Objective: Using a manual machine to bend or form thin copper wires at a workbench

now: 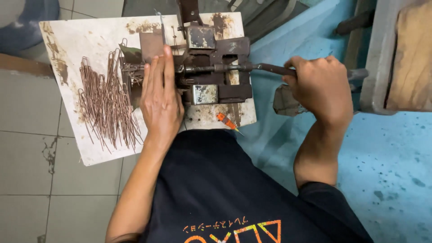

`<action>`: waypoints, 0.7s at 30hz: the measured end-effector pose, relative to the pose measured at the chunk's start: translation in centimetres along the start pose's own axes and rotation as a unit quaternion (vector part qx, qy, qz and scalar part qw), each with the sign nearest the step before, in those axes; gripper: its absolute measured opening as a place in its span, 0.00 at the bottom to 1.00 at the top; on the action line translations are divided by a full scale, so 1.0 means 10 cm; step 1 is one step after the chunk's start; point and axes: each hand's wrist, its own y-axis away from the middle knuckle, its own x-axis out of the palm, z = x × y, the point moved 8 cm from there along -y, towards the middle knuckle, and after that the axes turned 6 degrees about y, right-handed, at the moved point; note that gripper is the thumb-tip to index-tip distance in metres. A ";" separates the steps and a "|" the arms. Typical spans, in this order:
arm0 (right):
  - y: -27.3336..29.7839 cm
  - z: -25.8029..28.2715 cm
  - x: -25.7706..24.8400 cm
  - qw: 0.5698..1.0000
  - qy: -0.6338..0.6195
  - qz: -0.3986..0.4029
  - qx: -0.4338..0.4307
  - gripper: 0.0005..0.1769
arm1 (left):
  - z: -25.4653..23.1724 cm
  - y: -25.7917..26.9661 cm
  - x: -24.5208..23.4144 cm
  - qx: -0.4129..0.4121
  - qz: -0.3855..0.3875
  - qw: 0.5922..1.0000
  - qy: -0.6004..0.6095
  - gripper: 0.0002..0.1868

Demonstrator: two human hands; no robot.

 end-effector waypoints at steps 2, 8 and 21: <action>0.02 0.00 -0.10 0.998 -0.063 -0.020 -0.015 0.17 | -0.06 -0.02 -0.05 0.006 0.002 1.000 -0.006 0.53; 0.05 0.06 -0.11 0.993 -0.104 -0.064 -0.007 0.17 | -0.35 -0.29 -0.03 -0.011 0.088 0.987 -0.132 0.48; -0.02 0.08 0.21 0.984 -0.172 0.048 0.023 0.18 | -0.68 -1.47 0.02 0.071 -0.006 0.997 0.028 0.46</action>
